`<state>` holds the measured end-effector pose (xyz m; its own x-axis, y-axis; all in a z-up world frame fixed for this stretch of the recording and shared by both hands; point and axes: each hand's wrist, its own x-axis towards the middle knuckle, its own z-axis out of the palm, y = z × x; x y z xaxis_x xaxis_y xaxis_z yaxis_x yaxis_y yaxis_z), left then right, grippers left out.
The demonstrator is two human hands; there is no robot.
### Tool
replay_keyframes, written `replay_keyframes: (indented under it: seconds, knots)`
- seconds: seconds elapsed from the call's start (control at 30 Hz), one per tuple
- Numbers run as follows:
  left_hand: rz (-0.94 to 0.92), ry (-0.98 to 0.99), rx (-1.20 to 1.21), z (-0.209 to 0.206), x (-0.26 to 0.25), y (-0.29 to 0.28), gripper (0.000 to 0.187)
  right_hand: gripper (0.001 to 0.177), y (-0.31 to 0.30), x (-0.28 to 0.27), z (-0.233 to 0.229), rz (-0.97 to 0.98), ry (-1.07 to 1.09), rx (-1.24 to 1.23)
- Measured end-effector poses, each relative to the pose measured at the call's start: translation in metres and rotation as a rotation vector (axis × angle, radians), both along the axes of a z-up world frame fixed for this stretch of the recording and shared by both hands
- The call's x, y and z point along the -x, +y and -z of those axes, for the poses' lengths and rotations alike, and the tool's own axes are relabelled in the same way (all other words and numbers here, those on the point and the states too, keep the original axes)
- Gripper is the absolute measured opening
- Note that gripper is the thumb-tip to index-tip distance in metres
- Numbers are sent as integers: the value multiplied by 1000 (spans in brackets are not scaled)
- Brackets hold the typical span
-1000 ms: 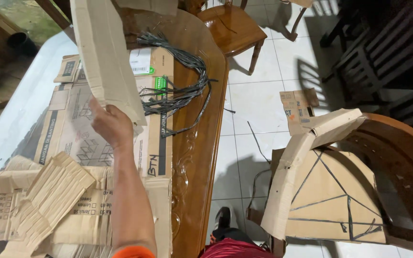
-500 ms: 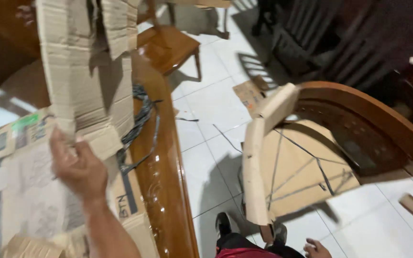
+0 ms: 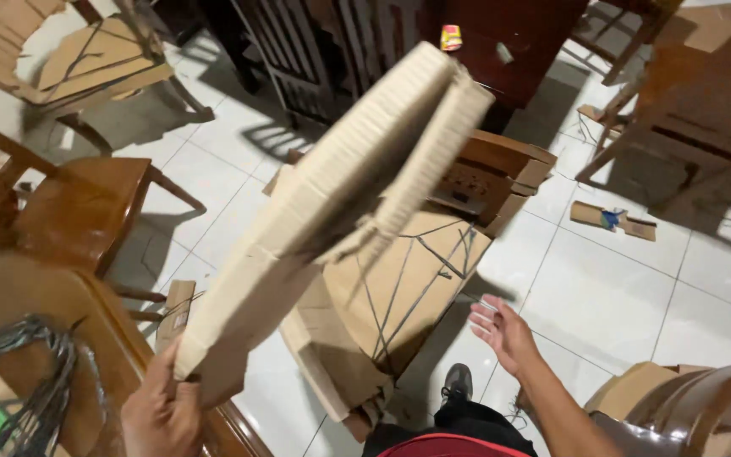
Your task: Wrap a wooden chair with cardboard and secure it with plastic straps for shipping.
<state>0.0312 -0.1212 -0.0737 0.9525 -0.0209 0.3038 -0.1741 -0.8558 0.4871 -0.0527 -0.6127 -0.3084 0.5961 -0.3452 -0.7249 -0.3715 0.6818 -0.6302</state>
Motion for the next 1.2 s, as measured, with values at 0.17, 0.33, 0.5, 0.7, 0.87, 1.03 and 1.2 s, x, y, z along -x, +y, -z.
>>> replay_keyframes:
  seconds: [0.17, 0.33, 0.5, 0.7, 0.87, 1.03, 1.2]
  knots:
    - [335, 254, 226, -9, -18, -102, 50, 61, -92, 4, 16, 63, -407, -247]
    - [394, 415, 205, 16, -33, -146, 49, 57, -139, 3, -3, 81, -467, -362]
    - [248, 655, 435, 11, -42, -184, 45, 58, -158, 18, -29, 100, -504, -298]
    - [94, 894, 486, -26, -46, -233, 48, 23, -186, 35, 22, 140, -348, -221]
    - [118, 1280, 462, 16, -50, -225, 51, 49, -195, 48, 37, 92, -298, -163]
    - [140, 1526, 967, 117, -13, -210, 94, 56, -184, 61, -28, 67, -303, -274]
    - [234, 1506, 949, 189, 5, -228, 89, 59, -191, 80, 49, -40, -584, -353]
